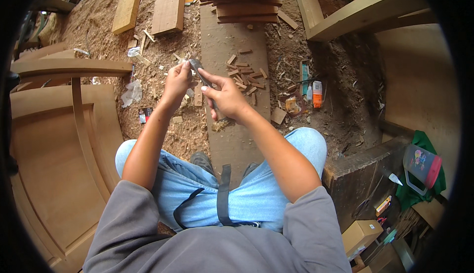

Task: The person sits on the floor and uses a chisel to shape small wooden pieces. They repeatedly pick up pieces, carve them, and place them back down, occasionally using a brush to clear sawdust.

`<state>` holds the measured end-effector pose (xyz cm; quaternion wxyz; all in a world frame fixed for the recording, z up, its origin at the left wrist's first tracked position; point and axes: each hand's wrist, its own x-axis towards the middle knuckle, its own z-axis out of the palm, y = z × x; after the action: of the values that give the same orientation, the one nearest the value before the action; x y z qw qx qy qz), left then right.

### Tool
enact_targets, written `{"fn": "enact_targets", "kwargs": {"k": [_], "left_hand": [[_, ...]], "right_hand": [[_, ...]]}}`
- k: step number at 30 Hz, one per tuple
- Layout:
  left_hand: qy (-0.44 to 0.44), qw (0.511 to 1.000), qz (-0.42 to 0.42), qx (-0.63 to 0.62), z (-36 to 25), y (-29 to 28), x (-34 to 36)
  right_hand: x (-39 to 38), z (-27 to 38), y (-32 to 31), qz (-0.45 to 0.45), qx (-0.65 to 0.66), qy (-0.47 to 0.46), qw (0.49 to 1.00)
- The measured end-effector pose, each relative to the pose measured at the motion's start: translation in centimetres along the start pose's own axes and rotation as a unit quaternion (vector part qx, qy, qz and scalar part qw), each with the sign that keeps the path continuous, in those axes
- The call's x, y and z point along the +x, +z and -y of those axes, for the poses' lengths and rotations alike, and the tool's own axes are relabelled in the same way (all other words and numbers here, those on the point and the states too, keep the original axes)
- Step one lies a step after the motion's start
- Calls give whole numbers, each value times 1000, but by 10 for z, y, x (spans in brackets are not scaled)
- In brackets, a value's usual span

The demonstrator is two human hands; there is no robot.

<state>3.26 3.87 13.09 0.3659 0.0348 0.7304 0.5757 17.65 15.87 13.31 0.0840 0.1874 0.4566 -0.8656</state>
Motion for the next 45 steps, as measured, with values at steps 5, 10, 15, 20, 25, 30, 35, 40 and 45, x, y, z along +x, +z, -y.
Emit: {"fn": "enact_targets", "kwargs": {"k": [5,10,15,20,25,30,35,40,45], "left_hand": [[-4,999,46,-22,-12,-1,-6],[-19,982,187,5,-5,3,-20],[-24,988,114,-102,-6,-8,-6],[-44,986,99,-130,-4,-12,-4],[-39,990,89,-102,5,-14,-6],[-15,997,66,33,-9,-8,-2],[-53,955,139,256,-24,26,-38],[-34,988,25,146,-31,13,-35],[17,995,91,-28,-17,-11,-3]], "right_hand": [[-1,42,10,-86,54,60,993],[-5,87,-35,-378,151,-198,892],[-5,33,-30,-51,72,-62,994],[-16,30,2,5,-13,-4,1000],[-17,21,-2,0,-54,20,998],[-11,8,18,-71,-4,-6,997],[-15,68,10,-406,97,-49,907],[-36,87,-37,-321,90,-244,911],[-30,21,-25,-110,3,-120,987]]}}
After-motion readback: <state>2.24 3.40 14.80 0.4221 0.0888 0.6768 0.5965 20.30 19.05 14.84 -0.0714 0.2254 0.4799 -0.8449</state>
